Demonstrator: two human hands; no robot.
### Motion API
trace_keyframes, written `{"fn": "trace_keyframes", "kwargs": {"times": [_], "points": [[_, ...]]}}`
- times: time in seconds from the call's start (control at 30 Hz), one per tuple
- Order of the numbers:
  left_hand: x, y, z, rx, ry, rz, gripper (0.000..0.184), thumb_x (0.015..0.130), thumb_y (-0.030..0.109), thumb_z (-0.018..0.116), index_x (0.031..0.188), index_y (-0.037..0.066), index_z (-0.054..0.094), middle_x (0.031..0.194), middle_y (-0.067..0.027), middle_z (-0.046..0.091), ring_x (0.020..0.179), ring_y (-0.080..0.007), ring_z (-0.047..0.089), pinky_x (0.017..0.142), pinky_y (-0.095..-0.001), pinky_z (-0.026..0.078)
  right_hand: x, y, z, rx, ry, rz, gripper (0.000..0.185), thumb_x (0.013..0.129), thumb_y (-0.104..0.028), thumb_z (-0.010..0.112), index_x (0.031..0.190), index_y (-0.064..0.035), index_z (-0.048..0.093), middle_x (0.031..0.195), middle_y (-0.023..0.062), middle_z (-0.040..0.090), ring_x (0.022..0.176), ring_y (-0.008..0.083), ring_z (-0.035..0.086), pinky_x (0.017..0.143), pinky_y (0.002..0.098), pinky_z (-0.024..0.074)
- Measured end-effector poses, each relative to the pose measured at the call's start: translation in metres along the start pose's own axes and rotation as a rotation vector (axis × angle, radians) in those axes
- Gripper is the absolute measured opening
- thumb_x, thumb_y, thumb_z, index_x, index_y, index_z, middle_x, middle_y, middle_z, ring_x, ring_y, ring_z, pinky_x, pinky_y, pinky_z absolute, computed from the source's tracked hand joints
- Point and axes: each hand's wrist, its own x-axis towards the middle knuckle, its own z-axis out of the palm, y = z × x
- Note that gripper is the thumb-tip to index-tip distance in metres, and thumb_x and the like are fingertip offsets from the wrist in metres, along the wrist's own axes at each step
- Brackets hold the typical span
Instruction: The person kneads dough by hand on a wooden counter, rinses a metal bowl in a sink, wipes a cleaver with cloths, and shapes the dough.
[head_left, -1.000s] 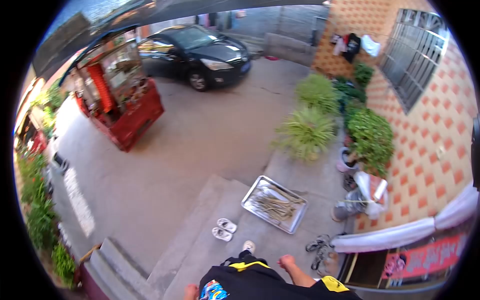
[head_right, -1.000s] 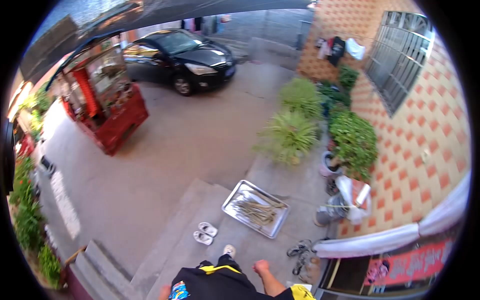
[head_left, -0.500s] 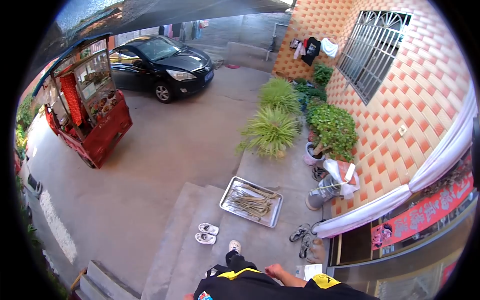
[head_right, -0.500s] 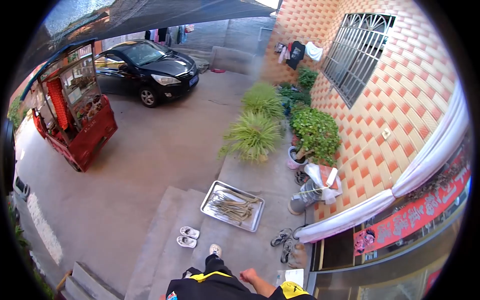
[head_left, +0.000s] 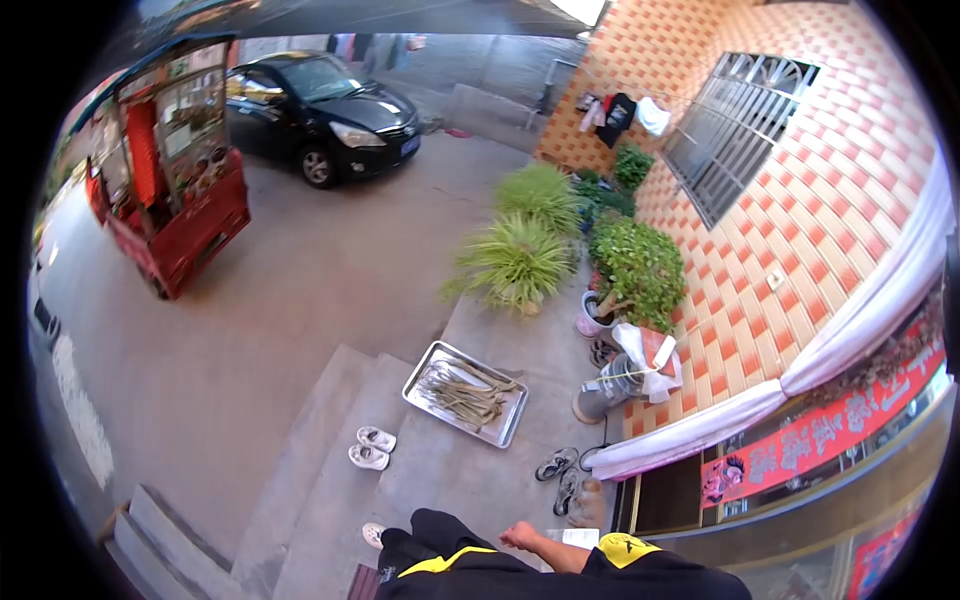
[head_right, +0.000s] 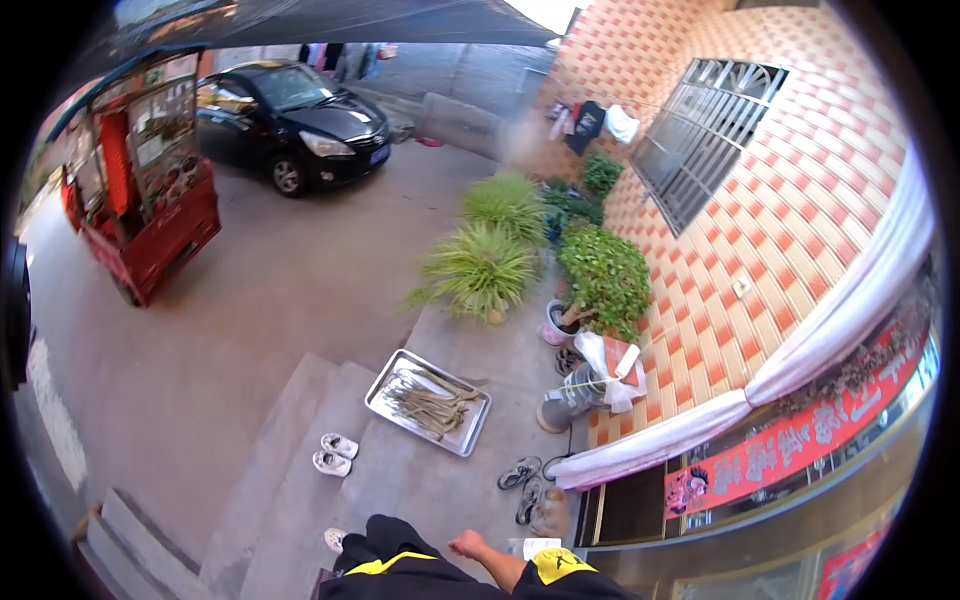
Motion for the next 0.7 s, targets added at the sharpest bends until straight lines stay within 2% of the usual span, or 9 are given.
{"fn": "trace_keyframes", "kwargs": {"times": [0.17,0.23,0.33,0.4,0.5,0.53,0.6,0.63,0.7], "points": [[-0.099,-0.159,-0.012,-0.241,0.140,-0.136,0.012,0.084,0.018,0.053,0.080,0.010,0.060,0.067,-0.0048,0.057,0.059,-0.0171,0.052,0.050,-0.0323,0.043,0.025,-0.002,-0.007,-0.484,-0.265,-0.141,0.028,0.082,-0.033,0.066,0.072,-0.0070,0.069,0.065,0.0051,0.063,0.048,0.0131,0.051,0.042,0.0300,0.0403],[-0.148,-0.226,-0.002,-0.367,0.195,-0.200,0.012,0.084,0.018,0.053,0.079,0.010,0.060,0.068,-0.0049,0.057,0.060,-0.0175,0.053,0.051,-0.0329,0.044,0.026,-0.011,-0.005,-0.685,-0.243,-0.147,0.026,0.083,-0.030,0.065,0.070,-0.0068,0.068,0.060,0.0041,0.058,0.046,0.0136,0.050,0.041,0.0306,0.0391],[-0.204,-0.320,0.026,-0.557,0.269,-0.300,0.012,0.083,0.019,0.054,0.078,0.010,0.060,0.068,-0.0050,0.058,0.061,-0.0181,0.055,0.053,-0.0338,0.046,0.013,-0.037,0.027,-0.733,-0.256,-0.181,0.021,0.084,-0.025,0.061,0.074,-0.0069,0.066,0.057,0.0027,0.053,0.042,0.0126,0.044,0.038,0.0300,0.0341],[-0.216,-0.368,0.034,-0.671,0.292,-0.343,0.012,0.083,0.019,0.055,0.078,0.010,0.060,0.068,-0.0051,0.058,0.062,-0.0185,0.056,0.054,-0.0345,0.047,-0.005,-0.054,0.064,-0.388,-0.225,-0.140,0.016,0.085,-0.021,0.057,0.079,-0.0075,0.064,0.057,0.0017,0.049,0.040,0.0114,0.038,0.036,0.0277,0.0295],[-0.237,-0.414,0.041,-0.807,0.313,-0.416,0.012,0.083,0.020,0.056,0.077,0.010,0.060,0.069,-0.0052,0.059,0.064,-0.0191,0.057,0.055,-0.0354,0.048,-0.052,-0.079,0.107,-0.369,-0.341,-0.125,0.014,0.086,-0.019,0.054,0.083,-0.0085,0.063,0.057,0.0003,0.045,0.039,0.0092,0.031,0.035,0.0248,0.0234],[-0.236,-0.435,0.039,-0.856,0.312,-0.438,0.013,0.082,0.020,0.056,0.077,0.010,0.060,0.069,-0.0052,0.060,0.064,-0.0193,0.058,0.056,-0.0357,0.049,-0.060,-0.076,0.127,-0.425,-0.355,-0.138,0.014,0.086,-0.019,0.054,0.083,-0.0085,0.063,0.057,0.0003,0.045,0.039,0.0092,0.031,0.035,0.0248,0.0234],[-0.230,-0.467,0.020,-0.961,0.309,-0.464,0.013,0.082,0.020,0.057,0.076,0.009,0.061,0.069,-0.0053,0.060,0.065,-0.0197,0.059,0.057,-0.0364,0.050,-0.060,-0.052,0.173,-0.510,-0.423,-0.120,0.019,0.086,-0.022,0.055,0.092,-0.0076,0.065,0.064,0.0055,0.058,0.047,0.0164,0.050,0.042,0.0313,0.0402],[-0.224,-0.480,0.006,-1.025,0.316,-0.464,0.013,0.082,0.020,0.057,0.076,0.009,0.061,0.069,-0.0053,0.060,0.065,-0.0199,0.059,0.058,-0.0367,0.050,-0.060,-0.036,0.195,-0.546,-0.442,-0.129,0.019,0.086,-0.022,0.055,0.092,-0.0076,0.065,0.064,0.0055,0.058,0.047,0.0164,0.050,0.042,0.0313,0.0402],[-0.203,-0.504,-0.043,-1.333,0.372,-0.400,0.013,0.082,0.021,0.058,0.075,0.009,0.061,0.070,-0.0054,0.061,0.066,-0.0203,0.060,0.059,-0.0373,0.051,-0.074,-0.012,0.243,-1.145,-0.583,-0.698,0.018,0.086,-0.021,0.053,0.088,-0.0072,0.065,0.066,0.0065,0.060,0.049,0.0166,0.051,0.042,0.0325,0.0405]]}}
